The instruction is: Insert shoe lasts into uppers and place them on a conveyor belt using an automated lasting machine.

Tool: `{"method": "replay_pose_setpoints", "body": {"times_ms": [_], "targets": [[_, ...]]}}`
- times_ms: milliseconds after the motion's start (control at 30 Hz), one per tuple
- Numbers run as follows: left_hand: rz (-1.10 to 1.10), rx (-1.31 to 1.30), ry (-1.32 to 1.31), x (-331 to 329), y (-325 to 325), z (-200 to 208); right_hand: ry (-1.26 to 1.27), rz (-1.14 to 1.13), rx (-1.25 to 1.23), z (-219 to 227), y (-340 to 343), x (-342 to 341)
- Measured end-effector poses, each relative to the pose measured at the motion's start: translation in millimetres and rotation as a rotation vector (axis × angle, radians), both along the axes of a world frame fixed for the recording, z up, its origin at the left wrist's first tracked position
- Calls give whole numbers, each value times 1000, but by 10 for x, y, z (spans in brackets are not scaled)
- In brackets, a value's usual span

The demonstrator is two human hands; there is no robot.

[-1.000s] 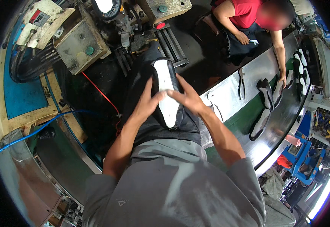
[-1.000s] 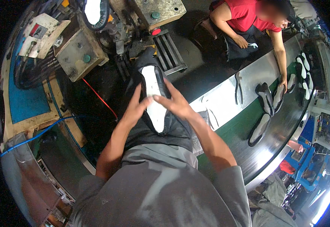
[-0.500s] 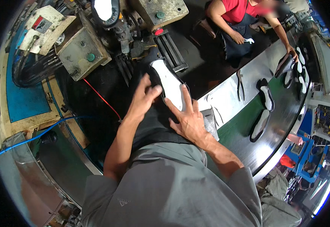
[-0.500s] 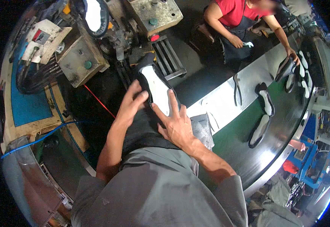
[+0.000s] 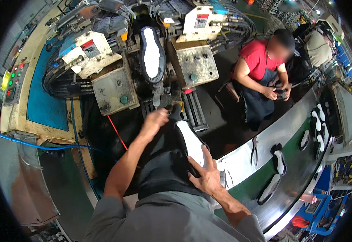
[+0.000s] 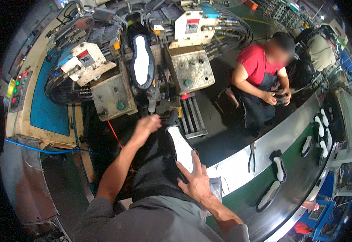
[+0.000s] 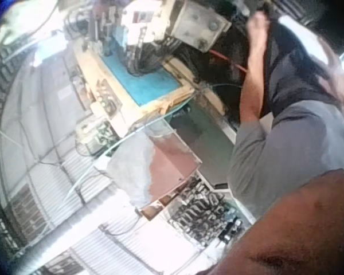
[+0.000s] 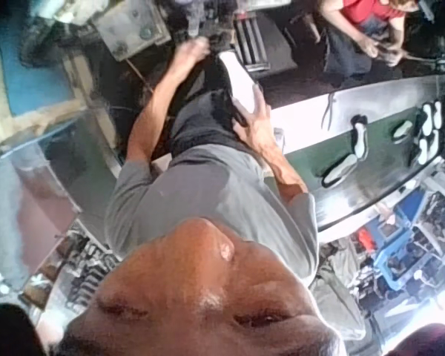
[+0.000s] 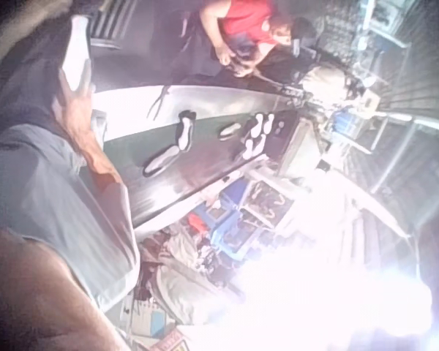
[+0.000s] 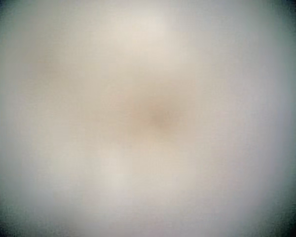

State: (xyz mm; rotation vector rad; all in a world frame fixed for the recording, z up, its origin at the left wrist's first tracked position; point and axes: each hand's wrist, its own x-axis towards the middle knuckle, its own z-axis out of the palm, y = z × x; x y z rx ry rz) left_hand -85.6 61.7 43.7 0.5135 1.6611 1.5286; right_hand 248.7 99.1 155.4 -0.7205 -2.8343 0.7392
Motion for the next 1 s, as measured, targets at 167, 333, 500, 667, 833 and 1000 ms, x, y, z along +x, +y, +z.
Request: {"method": "replay_pose_setpoints", "body": {"times_ms": [167, 333, 500, 667, 833, 1000], "targets": [[271, 342, 24, -1513, 613, 785, 62, -115, 63, 499, 444, -351], [162, 344, -108, -1885, 1043, 1275, 215, -60, 187, 869, 888, -1280], [-71, 687, -124, -1503, 407, 1679, 270, 8, 225, 1116, 1249, -2235], [-23, 776, -244, -781, -827, 1591, 358, 17, 220, 937, 1398, -3137], [233, 718, -421, -44, -1740, 1506, 403, -54, 153, 650, 1424, -3557], [459, 630, -568, 410, -2515, 1010, 458, -56, 196, 504, 1304, -3686]]}}
